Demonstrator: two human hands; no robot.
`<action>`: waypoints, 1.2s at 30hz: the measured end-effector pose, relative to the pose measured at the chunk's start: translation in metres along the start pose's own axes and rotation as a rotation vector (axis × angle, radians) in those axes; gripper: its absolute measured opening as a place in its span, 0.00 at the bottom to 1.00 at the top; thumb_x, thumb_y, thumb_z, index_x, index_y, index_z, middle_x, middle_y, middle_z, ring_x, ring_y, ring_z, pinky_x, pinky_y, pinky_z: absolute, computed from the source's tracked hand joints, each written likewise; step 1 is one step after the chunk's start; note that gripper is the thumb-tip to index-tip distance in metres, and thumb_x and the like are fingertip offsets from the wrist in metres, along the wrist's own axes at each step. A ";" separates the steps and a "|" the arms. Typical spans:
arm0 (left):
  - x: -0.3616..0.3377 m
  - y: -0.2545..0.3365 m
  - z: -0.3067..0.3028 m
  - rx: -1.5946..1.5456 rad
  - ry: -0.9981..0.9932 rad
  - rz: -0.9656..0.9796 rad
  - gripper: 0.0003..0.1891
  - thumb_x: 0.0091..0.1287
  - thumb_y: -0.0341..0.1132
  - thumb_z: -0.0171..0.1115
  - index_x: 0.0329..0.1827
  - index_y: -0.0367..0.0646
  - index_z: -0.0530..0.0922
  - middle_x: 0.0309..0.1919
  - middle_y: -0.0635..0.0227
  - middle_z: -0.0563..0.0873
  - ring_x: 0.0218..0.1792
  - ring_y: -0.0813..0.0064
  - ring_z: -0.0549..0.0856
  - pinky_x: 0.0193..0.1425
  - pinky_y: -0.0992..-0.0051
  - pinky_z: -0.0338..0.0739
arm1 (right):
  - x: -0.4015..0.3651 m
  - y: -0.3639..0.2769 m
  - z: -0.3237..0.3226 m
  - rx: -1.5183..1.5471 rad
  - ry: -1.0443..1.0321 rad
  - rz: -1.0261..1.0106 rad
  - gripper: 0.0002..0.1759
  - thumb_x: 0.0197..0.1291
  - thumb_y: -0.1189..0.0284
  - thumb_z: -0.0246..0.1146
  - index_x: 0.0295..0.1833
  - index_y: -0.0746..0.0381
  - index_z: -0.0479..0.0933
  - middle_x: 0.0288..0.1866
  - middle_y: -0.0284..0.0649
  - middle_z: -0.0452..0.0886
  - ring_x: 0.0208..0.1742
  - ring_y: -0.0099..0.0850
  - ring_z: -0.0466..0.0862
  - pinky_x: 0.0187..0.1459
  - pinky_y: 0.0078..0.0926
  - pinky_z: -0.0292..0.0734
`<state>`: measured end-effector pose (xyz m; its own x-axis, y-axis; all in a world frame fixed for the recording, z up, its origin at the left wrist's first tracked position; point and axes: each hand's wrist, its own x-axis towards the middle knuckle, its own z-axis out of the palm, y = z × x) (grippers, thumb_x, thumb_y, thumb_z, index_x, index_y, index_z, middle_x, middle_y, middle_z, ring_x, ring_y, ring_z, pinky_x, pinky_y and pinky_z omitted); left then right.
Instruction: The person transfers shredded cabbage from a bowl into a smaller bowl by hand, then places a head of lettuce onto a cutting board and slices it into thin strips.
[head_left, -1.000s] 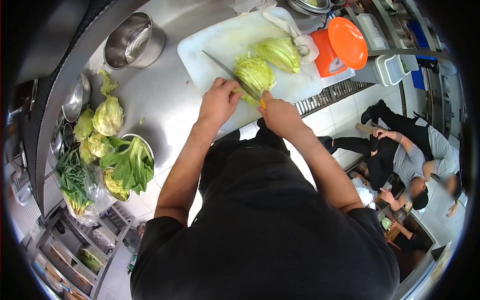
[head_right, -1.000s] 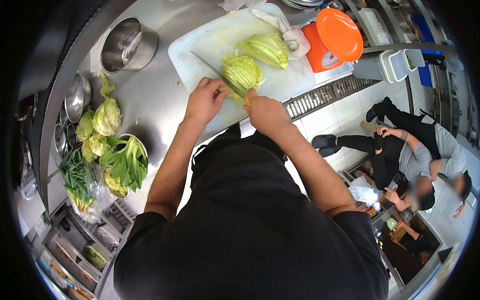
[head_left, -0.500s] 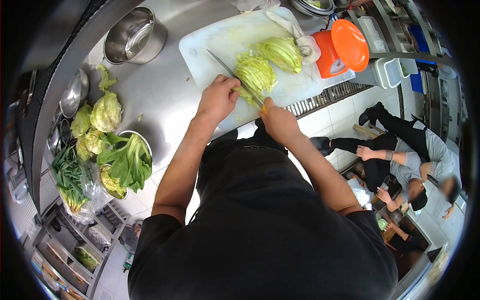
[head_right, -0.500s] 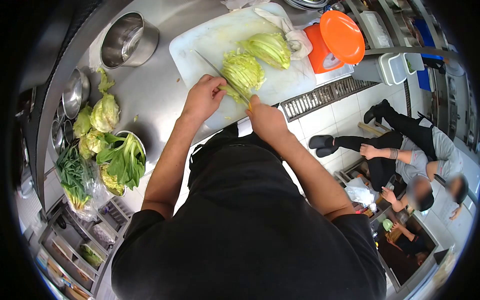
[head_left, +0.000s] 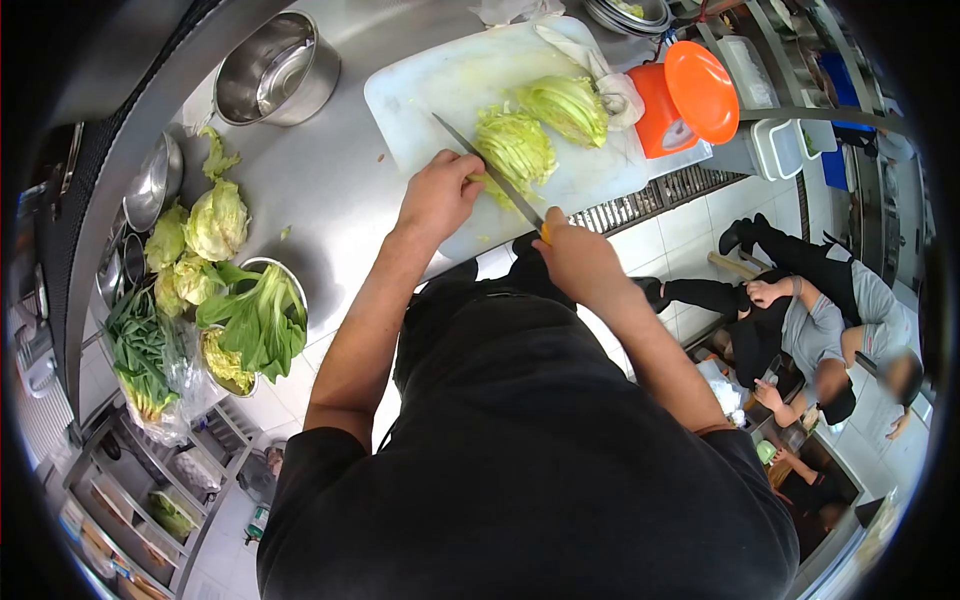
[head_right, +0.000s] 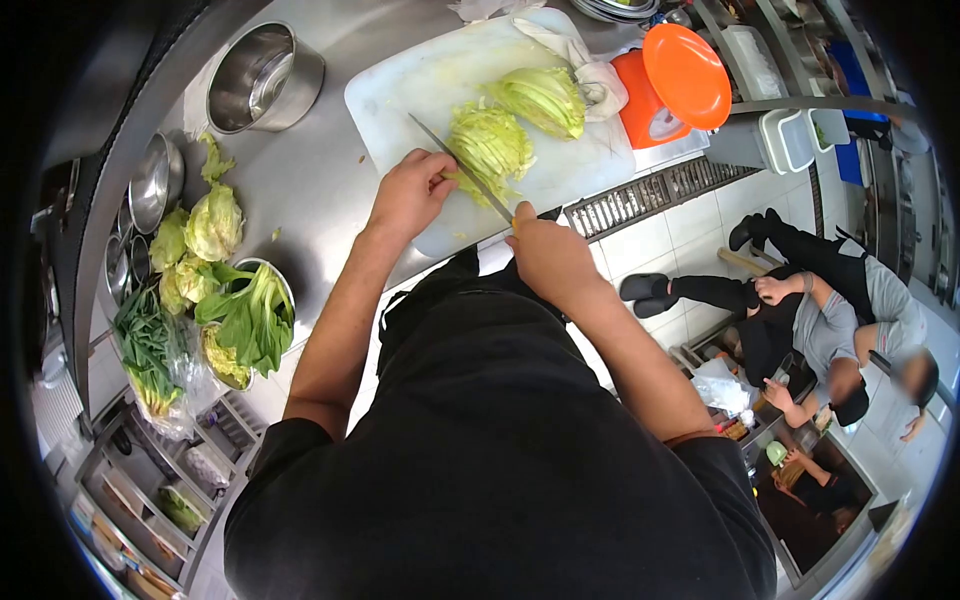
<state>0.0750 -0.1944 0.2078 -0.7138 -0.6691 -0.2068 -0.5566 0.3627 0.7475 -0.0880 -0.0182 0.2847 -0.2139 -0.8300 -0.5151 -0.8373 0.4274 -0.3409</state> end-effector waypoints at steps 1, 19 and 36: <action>0.000 0.000 0.000 -0.002 0.003 0.002 0.09 0.72 0.31 0.73 0.53 0.47 0.88 0.49 0.58 0.89 0.48 0.53 0.91 0.56 0.58 0.87 | 0.011 0.005 0.020 0.017 0.032 -0.011 0.17 0.79 0.64 0.65 0.53 0.66 0.71 0.35 0.56 0.89 0.42 0.57 0.92 0.42 0.55 0.86; 0.000 -0.014 0.003 -0.076 0.050 0.067 0.09 0.70 0.30 0.76 0.50 0.43 0.87 0.46 0.57 0.90 0.45 0.55 0.92 0.51 0.60 0.87 | 0.024 0.001 0.034 0.055 0.056 -0.018 0.19 0.78 0.62 0.66 0.57 0.68 0.72 0.38 0.57 0.90 0.43 0.58 0.92 0.46 0.56 0.87; -0.006 -0.018 0.004 -0.060 0.124 0.087 0.06 0.72 0.28 0.71 0.50 0.42 0.88 0.46 0.62 0.91 0.45 0.56 0.92 0.51 0.61 0.87 | 0.013 -0.003 0.025 -0.037 0.076 -0.033 0.18 0.77 0.62 0.67 0.55 0.66 0.73 0.33 0.53 0.89 0.39 0.55 0.93 0.39 0.54 0.86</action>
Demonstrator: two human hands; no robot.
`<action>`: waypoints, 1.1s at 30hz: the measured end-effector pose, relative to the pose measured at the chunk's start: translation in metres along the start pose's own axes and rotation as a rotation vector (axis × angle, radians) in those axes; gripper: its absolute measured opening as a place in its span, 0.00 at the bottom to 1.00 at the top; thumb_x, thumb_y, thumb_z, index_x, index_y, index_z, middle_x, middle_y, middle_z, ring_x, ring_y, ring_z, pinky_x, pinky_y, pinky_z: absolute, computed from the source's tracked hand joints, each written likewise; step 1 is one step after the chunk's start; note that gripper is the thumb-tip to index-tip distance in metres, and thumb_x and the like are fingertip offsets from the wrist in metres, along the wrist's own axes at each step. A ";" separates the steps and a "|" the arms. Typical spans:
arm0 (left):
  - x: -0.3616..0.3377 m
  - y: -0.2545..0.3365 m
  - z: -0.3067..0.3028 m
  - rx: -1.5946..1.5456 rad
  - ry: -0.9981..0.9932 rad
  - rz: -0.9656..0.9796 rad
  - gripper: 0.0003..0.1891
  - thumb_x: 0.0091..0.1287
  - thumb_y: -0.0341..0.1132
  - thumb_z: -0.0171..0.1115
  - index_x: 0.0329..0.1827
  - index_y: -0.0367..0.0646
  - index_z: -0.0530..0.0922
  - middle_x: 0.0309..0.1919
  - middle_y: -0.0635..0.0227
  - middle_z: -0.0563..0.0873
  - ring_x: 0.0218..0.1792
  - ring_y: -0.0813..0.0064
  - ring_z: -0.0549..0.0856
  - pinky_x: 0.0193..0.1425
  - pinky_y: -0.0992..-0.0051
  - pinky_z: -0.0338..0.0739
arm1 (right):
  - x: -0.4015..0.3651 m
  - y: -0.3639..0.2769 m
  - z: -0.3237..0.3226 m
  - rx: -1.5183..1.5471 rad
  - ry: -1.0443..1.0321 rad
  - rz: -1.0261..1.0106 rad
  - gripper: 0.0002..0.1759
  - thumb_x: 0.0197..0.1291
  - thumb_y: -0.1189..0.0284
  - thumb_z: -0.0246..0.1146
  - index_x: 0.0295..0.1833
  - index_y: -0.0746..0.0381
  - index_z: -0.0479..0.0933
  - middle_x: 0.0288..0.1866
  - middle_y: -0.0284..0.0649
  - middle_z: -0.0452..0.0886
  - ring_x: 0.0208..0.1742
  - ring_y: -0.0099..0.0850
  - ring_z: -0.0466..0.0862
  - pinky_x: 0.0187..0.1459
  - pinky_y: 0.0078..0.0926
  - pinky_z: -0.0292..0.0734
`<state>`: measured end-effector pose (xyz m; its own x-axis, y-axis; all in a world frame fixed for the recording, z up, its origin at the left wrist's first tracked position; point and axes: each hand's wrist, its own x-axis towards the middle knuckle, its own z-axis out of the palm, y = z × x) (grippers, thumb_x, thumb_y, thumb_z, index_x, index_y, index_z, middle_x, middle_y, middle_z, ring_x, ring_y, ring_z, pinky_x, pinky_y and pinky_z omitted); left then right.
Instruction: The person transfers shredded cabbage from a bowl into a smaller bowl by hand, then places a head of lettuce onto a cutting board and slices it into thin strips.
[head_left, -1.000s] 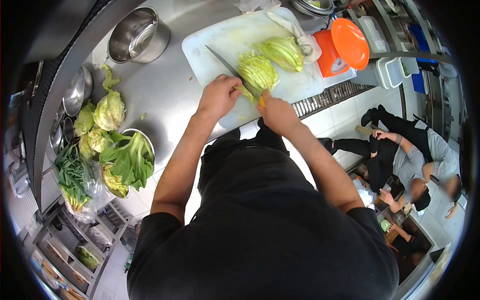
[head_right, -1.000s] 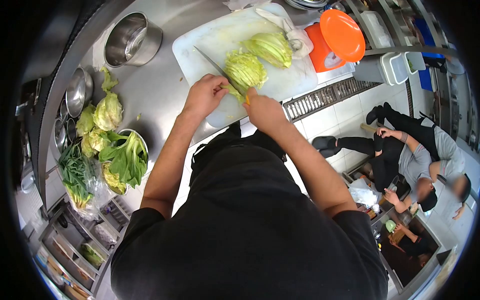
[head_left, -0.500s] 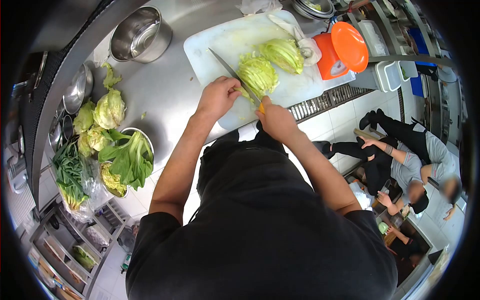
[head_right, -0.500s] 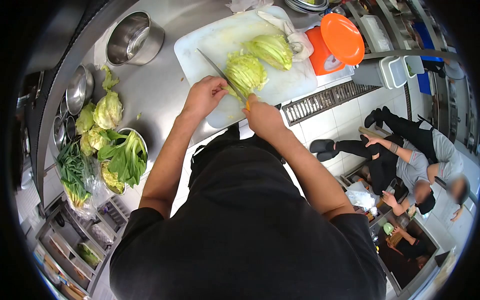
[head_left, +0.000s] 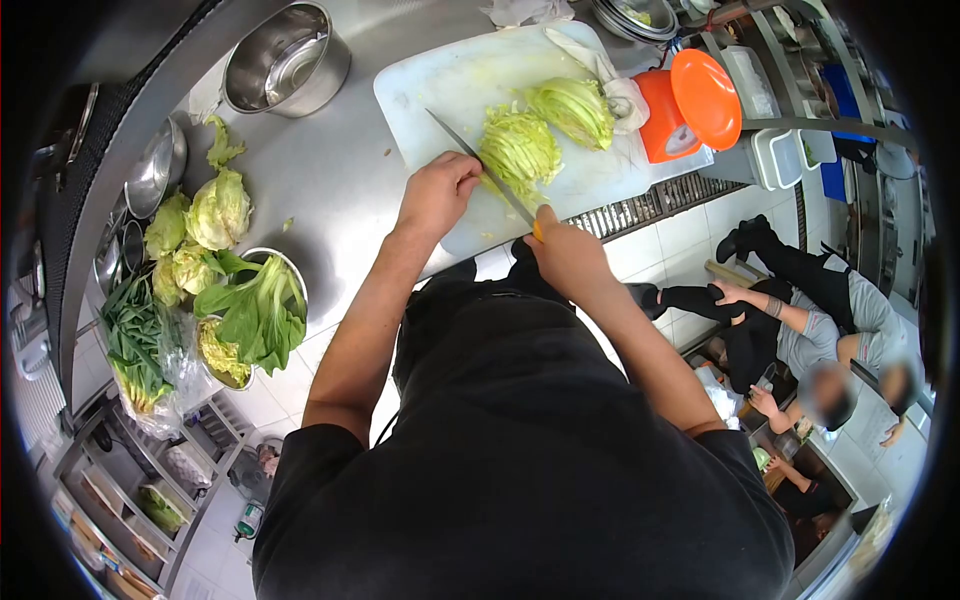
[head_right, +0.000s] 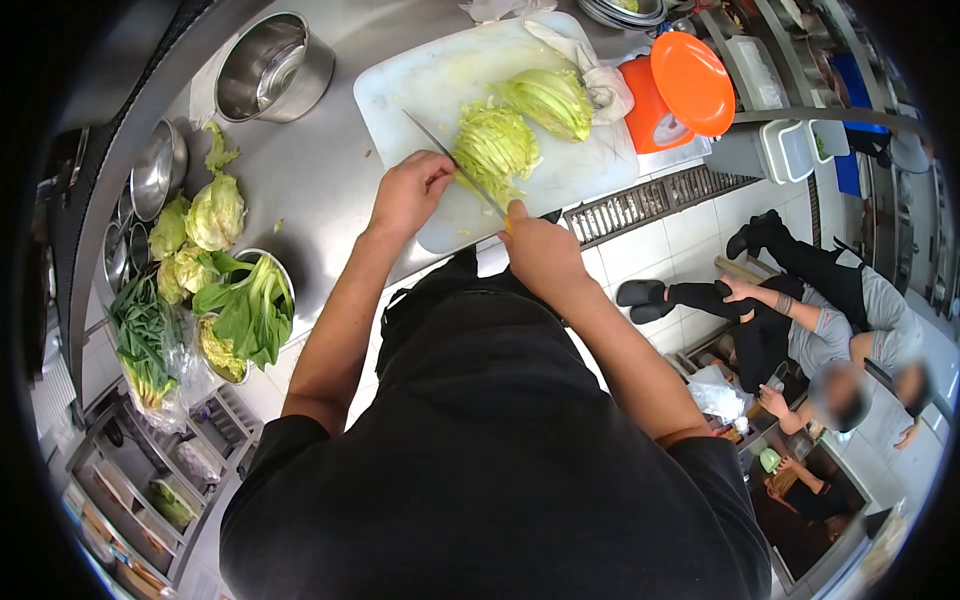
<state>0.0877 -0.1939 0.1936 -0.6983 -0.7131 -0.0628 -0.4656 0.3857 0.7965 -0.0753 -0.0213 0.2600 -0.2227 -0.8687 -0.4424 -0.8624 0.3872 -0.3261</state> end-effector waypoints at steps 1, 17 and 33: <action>0.000 0.000 0.001 -0.017 0.001 -0.008 0.06 0.72 0.28 0.70 0.49 0.43 0.88 0.47 0.62 0.91 0.46 0.54 0.91 0.52 0.59 0.86 | 0.010 0.002 0.012 0.021 0.018 -0.012 0.18 0.78 0.62 0.67 0.55 0.66 0.73 0.33 0.53 0.89 0.39 0.55 0.93 0.40 0.54 0.87; -0.005 -0.004 0.008 0.063 0.096 0.050 0.05 0.71 0.27 0.72 0.47 0.42 0.88 0.44 0.63 0.92 0.43 0.57 0.92 0.49 0.62 0.87 | -0.005 0.000 -0.022 0.029 -0.063 -0.012 0.19 0.78 0.62 0.66 0.56 0.66 0.71 0.36 0.56 0.90 0.43 0.58 0.92 0.44 0.58 0.86; -0.003 -0.010 0.005 0.188 0.108 0.093 0.04 0.70 0.30 0.72 0.45 0.46 0.89 0.44 0.68 0.92 0.49 0.57 0.91 0.55 0.59 0.87 | -0.002 0.002 -0.025 0.022 -0.016 -0.055 0.20 0.77 0.62 0.67 0.57 0.67 0.73 0.34 0.55 0.89 0.41 0.58 0.92 0.44 0.56 0.86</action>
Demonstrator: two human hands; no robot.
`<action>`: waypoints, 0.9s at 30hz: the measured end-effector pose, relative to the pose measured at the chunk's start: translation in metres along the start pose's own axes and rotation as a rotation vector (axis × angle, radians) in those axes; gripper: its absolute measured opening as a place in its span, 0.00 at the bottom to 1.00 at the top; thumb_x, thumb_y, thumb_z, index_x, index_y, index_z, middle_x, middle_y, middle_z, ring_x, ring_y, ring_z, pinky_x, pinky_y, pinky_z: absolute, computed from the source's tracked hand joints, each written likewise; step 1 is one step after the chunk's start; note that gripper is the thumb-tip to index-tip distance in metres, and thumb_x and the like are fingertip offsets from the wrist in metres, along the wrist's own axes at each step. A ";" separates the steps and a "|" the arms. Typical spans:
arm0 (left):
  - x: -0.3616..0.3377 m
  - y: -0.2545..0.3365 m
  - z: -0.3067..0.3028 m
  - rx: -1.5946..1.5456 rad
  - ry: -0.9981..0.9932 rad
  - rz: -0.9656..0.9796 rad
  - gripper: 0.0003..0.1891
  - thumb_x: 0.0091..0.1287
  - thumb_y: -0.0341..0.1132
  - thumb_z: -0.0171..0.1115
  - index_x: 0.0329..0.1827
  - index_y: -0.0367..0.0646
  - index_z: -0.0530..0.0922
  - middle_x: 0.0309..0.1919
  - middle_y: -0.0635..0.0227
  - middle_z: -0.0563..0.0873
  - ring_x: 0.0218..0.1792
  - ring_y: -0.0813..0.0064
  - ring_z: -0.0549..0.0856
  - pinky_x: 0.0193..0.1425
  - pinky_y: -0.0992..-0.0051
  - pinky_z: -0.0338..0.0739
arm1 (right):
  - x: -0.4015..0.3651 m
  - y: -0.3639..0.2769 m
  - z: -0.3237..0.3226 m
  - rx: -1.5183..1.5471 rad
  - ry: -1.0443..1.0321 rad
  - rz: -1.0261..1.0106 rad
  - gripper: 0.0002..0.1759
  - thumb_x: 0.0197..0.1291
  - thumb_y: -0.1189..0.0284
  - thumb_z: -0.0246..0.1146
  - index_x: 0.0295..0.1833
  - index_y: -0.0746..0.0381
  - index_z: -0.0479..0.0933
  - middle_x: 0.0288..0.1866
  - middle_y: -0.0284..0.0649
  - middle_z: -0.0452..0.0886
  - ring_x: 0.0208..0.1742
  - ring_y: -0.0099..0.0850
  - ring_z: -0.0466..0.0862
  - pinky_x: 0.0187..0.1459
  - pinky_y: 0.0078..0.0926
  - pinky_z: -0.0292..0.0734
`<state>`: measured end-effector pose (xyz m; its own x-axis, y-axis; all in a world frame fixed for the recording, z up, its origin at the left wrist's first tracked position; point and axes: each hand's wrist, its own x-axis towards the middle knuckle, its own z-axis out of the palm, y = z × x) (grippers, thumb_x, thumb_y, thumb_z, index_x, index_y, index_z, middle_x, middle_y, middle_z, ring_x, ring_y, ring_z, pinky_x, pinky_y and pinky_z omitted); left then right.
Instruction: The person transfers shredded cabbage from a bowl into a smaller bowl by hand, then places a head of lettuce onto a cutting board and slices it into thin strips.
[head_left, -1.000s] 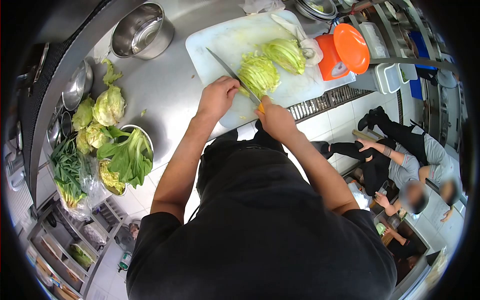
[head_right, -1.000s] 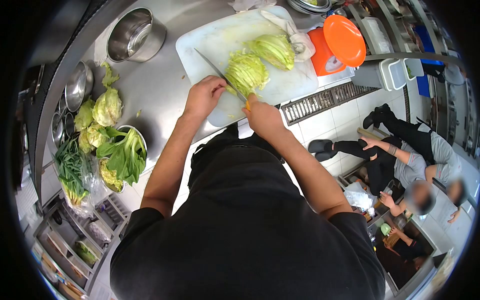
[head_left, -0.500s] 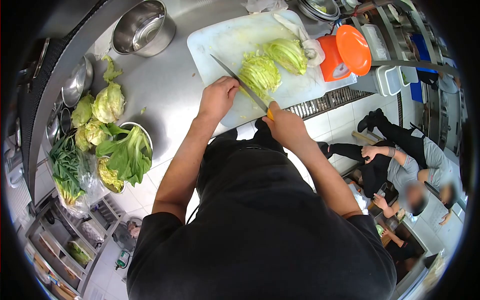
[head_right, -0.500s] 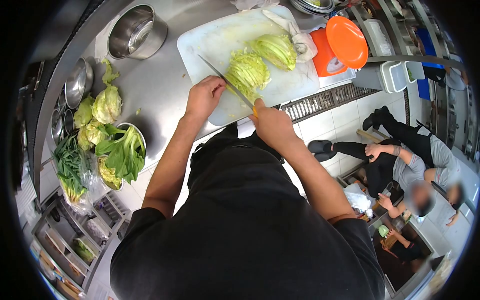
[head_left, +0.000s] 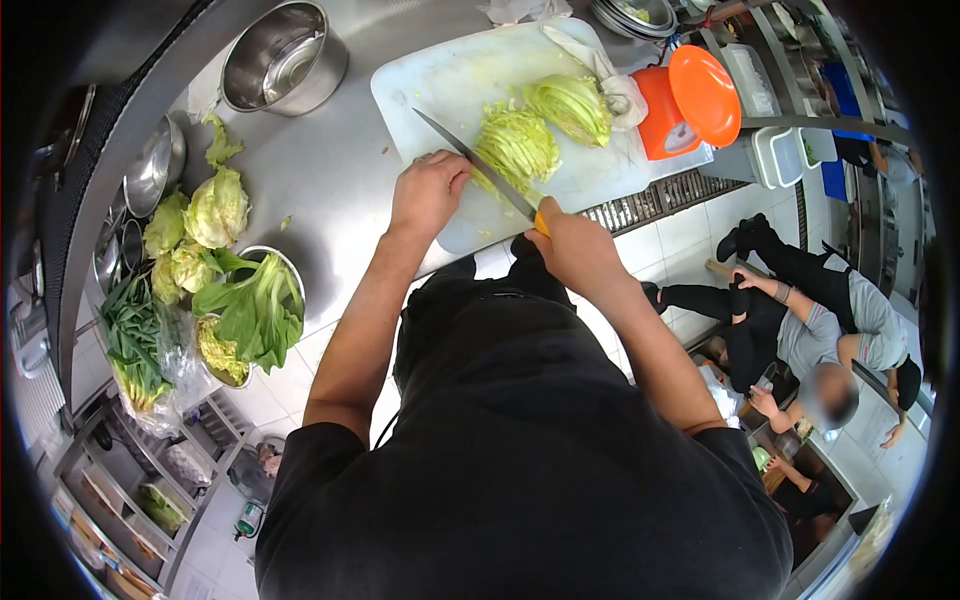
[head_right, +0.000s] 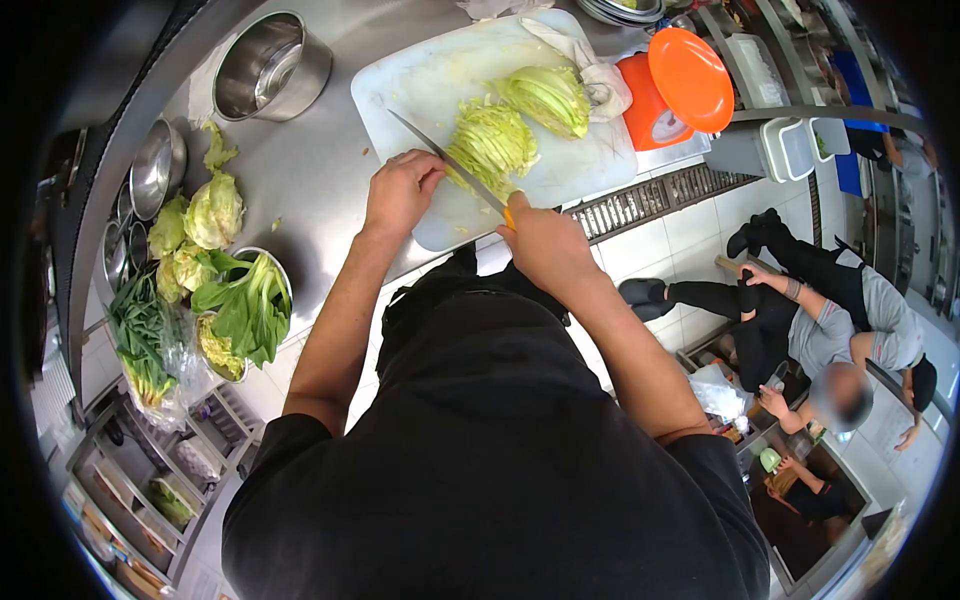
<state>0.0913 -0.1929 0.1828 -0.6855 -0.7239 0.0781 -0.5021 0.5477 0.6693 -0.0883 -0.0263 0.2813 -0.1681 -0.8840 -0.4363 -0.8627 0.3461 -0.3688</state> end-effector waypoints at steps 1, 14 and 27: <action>0.000 -0.001 0.000 0.016 0.010 0.014 0.03 0.70 0.30 0.72 0.44 0.46 0.89 0.44 0.68 0.92 0.49 0.57 0.91 0.55 0.59 0.87 | -0.003 0.000 -0.001 0.002 -0.008 0.007 0.20 0.77 0.62 0.68 0.57 0.67 0.73 0.34 0.55 0.89 0.41 0.57 0.92 0.44 0.56 0.86; -0.005 -0.004 0.004 0.049 0.055 0.060 0.04 0.68 0.30 0.73 0.43 0.45 0.89 0.45 0.70 0.93 0.49 0.59 0.91 0.54 0.61 0.87 | 0.004 -0.001 0.025 0.037 -0.003 0.029 0.20 0.76 0.61 0.69 0.55 0.67 0.72 0.34 0.55 0.89 0.40 0.57 0.92 0.42 0.56 0.86; -0.004 -0.001 -0.001 0.077 0.003 0.058 0.04 0.70 0.29 0.72 0.45 0.45 0.89 0.46 0.67 0.92 0.50 0.57 0.91 0.56 0.60 0.86 | 0.034 -0.005 0.031 0.050 0.084 -0.061 0.20 0.77 0.60 0.67 0.56 0.66 0.73 0.36 0.53 0.90 0.41 0.56 0.92 0.42 0.54 0.86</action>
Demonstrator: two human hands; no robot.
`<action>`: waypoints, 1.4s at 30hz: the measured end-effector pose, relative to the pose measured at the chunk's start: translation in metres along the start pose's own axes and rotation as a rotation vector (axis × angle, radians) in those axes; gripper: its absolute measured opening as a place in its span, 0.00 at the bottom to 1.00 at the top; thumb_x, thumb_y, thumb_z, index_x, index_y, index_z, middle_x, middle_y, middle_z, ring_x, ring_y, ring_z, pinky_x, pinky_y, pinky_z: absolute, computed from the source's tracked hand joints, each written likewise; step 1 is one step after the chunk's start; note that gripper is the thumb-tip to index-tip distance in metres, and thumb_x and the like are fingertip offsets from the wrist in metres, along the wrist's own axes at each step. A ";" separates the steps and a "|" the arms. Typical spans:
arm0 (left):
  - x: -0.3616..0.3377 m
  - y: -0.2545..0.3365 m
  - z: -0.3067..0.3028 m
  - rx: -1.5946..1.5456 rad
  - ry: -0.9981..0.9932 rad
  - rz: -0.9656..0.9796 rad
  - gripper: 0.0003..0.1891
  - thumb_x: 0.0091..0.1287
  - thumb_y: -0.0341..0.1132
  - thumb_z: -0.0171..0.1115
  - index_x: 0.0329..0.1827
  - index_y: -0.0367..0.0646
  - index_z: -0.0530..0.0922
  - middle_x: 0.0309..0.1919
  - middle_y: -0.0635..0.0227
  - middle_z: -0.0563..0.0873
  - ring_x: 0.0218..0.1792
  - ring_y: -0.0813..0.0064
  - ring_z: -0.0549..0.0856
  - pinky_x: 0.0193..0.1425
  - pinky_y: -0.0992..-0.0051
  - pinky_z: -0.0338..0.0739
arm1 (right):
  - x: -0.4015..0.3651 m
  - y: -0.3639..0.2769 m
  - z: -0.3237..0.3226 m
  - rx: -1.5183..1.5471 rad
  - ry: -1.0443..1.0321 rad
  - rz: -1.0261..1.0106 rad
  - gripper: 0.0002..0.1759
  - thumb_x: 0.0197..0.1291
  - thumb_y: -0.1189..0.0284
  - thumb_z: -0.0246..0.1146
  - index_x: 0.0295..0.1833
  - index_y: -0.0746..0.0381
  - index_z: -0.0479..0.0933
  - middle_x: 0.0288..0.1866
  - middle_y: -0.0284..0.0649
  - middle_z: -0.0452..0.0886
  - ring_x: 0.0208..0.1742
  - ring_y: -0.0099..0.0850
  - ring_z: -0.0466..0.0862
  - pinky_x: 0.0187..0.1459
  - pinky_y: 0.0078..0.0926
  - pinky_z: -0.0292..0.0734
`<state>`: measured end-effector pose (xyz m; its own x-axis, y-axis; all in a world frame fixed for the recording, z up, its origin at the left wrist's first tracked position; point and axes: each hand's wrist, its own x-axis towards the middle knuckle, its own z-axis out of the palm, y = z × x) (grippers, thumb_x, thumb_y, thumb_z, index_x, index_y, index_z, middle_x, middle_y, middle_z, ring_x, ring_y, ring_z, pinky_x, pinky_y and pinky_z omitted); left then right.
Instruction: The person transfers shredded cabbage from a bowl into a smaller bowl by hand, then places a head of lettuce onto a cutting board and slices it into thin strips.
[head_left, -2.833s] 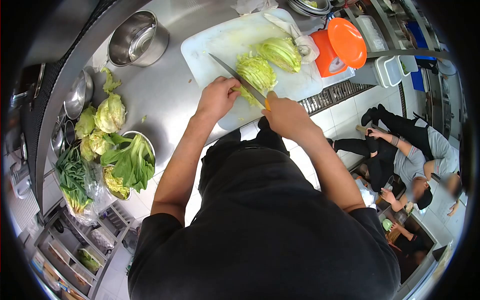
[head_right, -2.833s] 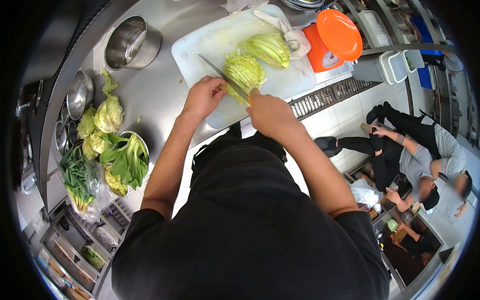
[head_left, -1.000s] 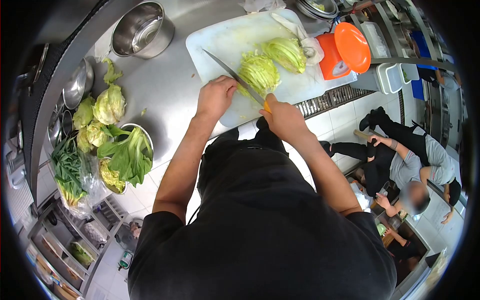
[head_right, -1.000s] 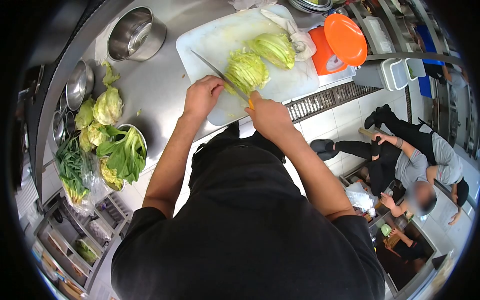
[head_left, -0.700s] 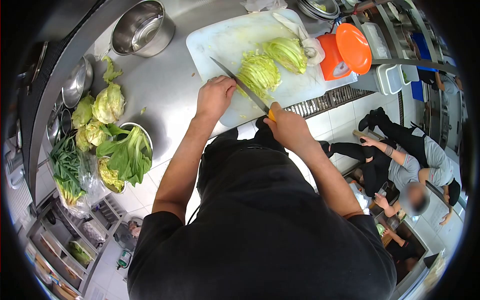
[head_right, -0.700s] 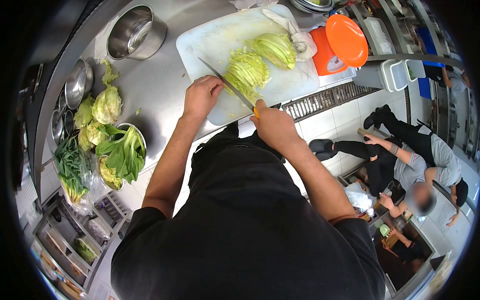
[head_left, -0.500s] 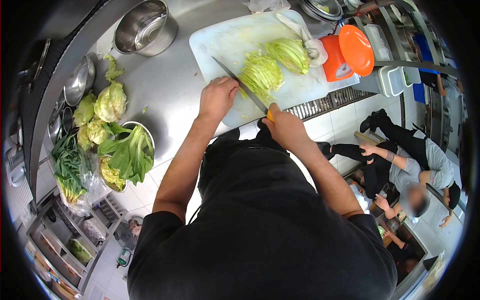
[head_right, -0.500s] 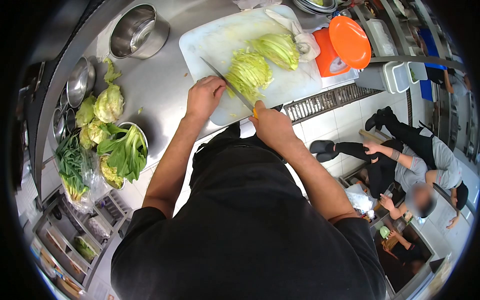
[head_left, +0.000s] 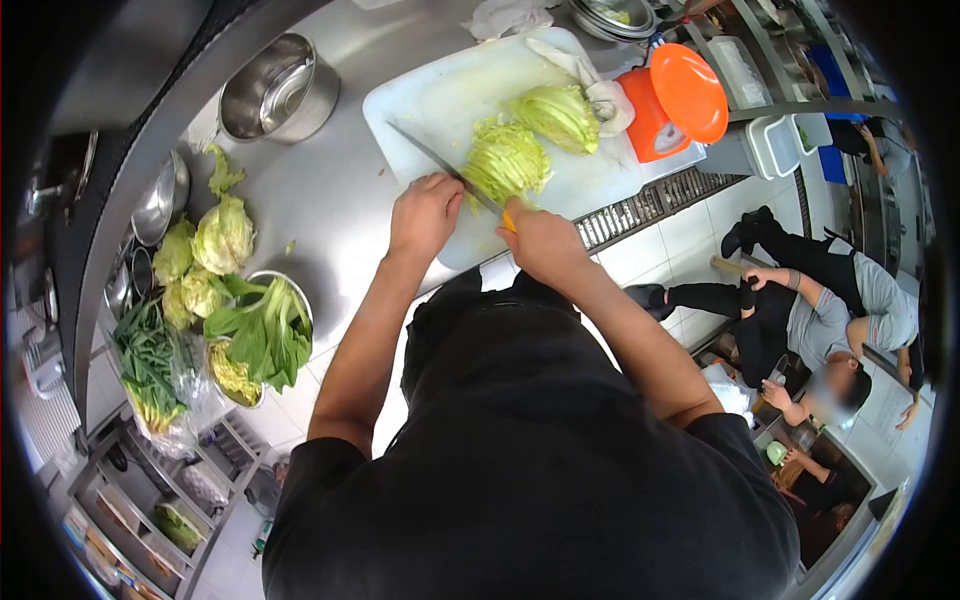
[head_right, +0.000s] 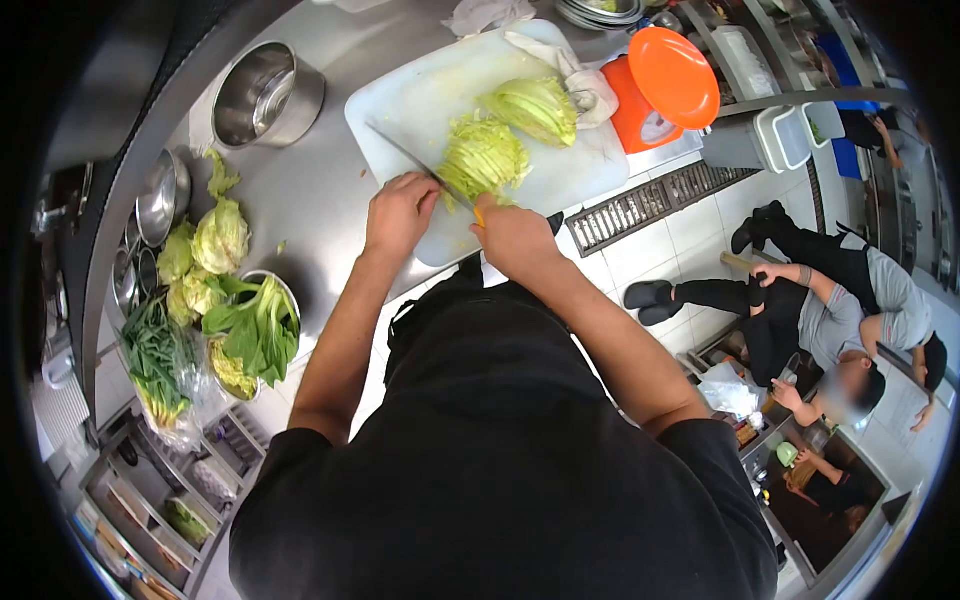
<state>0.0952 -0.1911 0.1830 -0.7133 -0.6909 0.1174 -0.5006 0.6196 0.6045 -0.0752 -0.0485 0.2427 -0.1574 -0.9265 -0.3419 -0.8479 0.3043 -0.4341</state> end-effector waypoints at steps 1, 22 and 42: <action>-0.003 0.002 0.001 0.000 0.000 -0.013 0.05 0.71 0.30 0.72 0.46 0.44 0.89 0.47 0.66 0.93 0.51 0.56 0.91 0.58 0.59 0.86 | -0.004 -0.001 -0.011 0.000 0.023 0.016 0.19 0.76 0.60 0.67 0.55 0.65 0.73 0.35 0.53 0.89 0.41 0.56 0.91 0.42 0.54 0.86; 0.064 0.058 0.077 -0.041 0.327 0.072 0.34 0.61 0.53 0.85 0.67 0.46 0.85 0.75 0.52 0.78 0.77 0.45 0.76 0.81 0.49 0.72 | -0.108 0.064 0.008 0.127 0.085 0.382 0.19 0.77 0.59 0.68 0.53 0.63 0.72 0.33 0.61 0.87 0.39 0.66 0.88 0.41 0.63 0.82; 0.089 0.039 -0.012 -0.472 0.846 -0.205 0.16 0.56 0.23 0.72 0.49 0.43 0.86 0.62 0.59 0.83 0.63 0.53 0.85 0.69 0.61 0.81 | -0.052 -0.007 -0.068 0.391 -0.099 0.033 0.20 0.76 0.64 0.70 0.54 0.69 0.73 0.36 0.65 0.85 0.43 0.68 0.86 0.43 0.57 0.79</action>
<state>0.0176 -0.2331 0.2262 0.0429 -0.9204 0.3887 -0.1971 0.3736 0.9064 -0.0957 -0.0173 0.3201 -0.1153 -0.8949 -0.4310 -0.5840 0.4121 -0.6993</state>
